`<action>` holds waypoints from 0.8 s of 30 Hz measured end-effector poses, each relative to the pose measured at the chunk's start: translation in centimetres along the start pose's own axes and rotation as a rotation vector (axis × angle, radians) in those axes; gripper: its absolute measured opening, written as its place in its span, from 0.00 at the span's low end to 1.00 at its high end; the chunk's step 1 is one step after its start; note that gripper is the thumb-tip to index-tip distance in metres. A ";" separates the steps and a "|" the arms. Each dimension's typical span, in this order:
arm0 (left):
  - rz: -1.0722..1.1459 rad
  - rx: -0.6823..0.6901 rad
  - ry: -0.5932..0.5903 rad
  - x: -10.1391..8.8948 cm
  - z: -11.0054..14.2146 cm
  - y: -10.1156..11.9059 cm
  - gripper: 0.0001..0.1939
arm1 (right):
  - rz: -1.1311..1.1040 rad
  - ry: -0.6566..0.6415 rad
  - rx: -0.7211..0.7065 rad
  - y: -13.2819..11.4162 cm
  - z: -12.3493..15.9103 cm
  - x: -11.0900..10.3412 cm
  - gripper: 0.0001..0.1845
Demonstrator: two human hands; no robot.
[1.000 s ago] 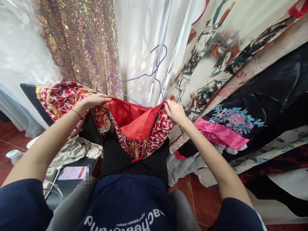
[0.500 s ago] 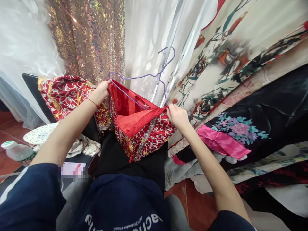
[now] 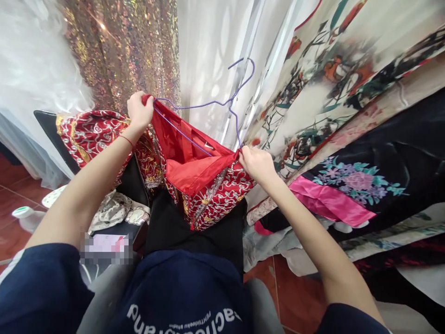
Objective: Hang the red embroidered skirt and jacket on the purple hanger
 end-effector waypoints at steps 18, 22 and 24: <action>-0.254 0.185 -0.198 8.7 7.1 7.2 0.08 | -0.111 0.188 0.169 3.5 2.3 0.0 0.17; -0.036 0.115 0.059 5.4 5.8 4.7 0.13 | -0.109 0.190 0.147 4.5 2.0 0.8 0.20; -0.007 0.070 0.148 4.0 5.1 3.2 0.16 | -0.132 0.188 0.139 4.6 1.7 1.4 0.21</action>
Point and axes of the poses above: each hand's wrist, its own z-axis away from the middle knuckle, its own x-axis out of the palm, y = z × x, the point moved 6 cm from there along -z, towards the middle knuckle, and after that the axes turned 15 degrees about -y, right-handed, at the moved point
